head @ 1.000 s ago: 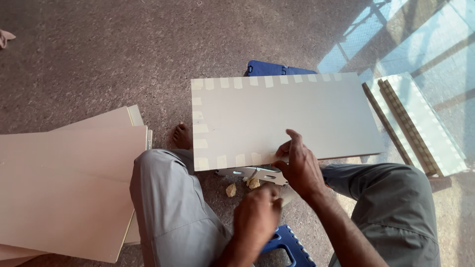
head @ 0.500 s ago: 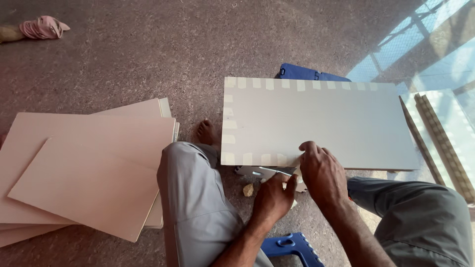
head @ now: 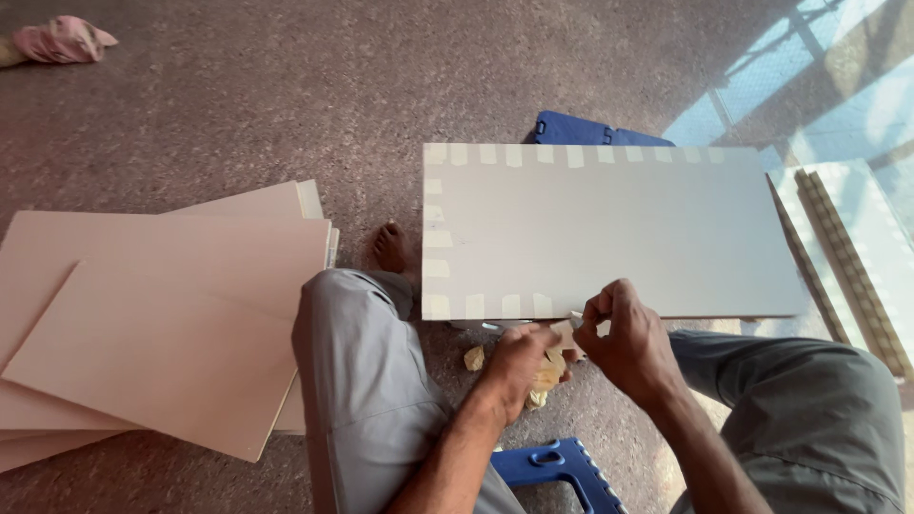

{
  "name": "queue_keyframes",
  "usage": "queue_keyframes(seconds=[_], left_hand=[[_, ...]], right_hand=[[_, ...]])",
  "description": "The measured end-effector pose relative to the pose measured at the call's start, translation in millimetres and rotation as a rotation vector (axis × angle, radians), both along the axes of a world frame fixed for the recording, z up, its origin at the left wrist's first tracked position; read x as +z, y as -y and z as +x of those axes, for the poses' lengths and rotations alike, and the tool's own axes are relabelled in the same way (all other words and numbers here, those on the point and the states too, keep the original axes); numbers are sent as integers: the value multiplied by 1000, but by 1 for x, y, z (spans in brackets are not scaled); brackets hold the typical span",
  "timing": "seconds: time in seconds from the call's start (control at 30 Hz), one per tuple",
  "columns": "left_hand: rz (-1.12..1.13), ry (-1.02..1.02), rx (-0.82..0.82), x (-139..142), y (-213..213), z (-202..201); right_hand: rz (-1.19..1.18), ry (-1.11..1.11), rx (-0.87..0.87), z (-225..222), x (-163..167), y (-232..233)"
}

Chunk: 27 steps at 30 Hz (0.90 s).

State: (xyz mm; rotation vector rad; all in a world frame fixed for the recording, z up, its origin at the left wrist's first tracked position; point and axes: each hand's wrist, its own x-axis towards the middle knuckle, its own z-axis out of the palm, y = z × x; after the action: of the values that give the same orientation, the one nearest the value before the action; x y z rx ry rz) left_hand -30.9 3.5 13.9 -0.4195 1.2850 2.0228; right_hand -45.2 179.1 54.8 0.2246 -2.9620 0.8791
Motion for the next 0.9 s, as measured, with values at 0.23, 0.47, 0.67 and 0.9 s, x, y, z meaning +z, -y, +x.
queue_keyframes(seconds=[0.23, 0.47, 0.67, 0.9], left_hand=[[-3, 5, -26, 13, -17, 9], [-137, -96, -28, -1, -37, 13], [-469, -115, -86, -24, -56, 12], [-616, -108, -70, -38, -66, 10]], right_hand=[[9, 123, -78, 35, -8, -16], [28, 259, 32, 64, -15, -31], [104, 528, 88, 80, -22, -24], [-23, 451, 119, 77, 2, -19]])
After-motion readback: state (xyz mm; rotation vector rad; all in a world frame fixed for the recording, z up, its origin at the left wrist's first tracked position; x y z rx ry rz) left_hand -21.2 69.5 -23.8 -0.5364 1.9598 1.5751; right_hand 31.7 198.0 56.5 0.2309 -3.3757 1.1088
